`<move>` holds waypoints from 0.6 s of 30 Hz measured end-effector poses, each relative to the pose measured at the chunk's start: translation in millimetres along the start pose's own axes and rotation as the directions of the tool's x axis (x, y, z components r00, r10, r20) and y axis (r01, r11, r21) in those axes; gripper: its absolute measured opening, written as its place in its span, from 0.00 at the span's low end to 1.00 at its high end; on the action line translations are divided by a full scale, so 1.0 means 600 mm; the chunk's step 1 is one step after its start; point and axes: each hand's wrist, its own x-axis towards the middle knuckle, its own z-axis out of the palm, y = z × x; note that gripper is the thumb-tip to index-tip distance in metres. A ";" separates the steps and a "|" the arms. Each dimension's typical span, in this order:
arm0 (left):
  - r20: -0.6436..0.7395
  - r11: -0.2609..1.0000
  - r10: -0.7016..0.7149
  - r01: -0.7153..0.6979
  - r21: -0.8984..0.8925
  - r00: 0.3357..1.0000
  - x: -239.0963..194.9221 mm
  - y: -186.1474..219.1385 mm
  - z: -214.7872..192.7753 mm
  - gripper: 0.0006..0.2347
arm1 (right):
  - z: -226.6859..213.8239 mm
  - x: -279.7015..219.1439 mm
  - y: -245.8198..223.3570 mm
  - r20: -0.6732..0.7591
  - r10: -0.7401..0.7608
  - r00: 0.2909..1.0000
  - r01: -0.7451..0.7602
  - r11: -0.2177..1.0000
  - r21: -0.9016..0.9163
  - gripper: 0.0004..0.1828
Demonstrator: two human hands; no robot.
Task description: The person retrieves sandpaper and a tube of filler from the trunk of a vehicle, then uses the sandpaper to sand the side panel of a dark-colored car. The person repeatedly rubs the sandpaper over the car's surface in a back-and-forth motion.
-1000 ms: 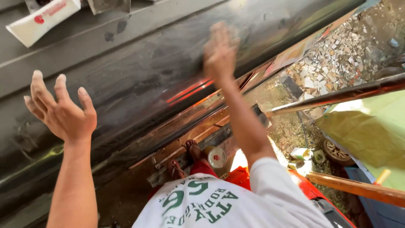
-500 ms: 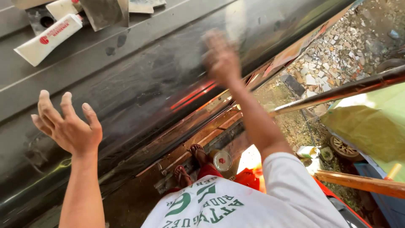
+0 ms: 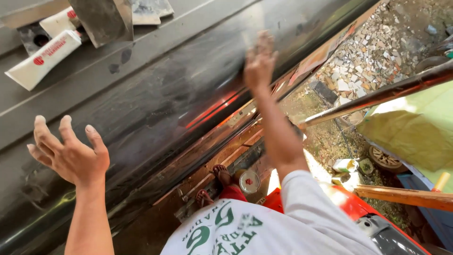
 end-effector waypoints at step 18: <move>-0.040 0.988 0.116 -0.111 0.109 0.992 -0.003 -0.004 0.005 0.19 | 0.045 -0.164 -0.012 0.013 -0.460 0.888 0.436 0.849 0.298 0.41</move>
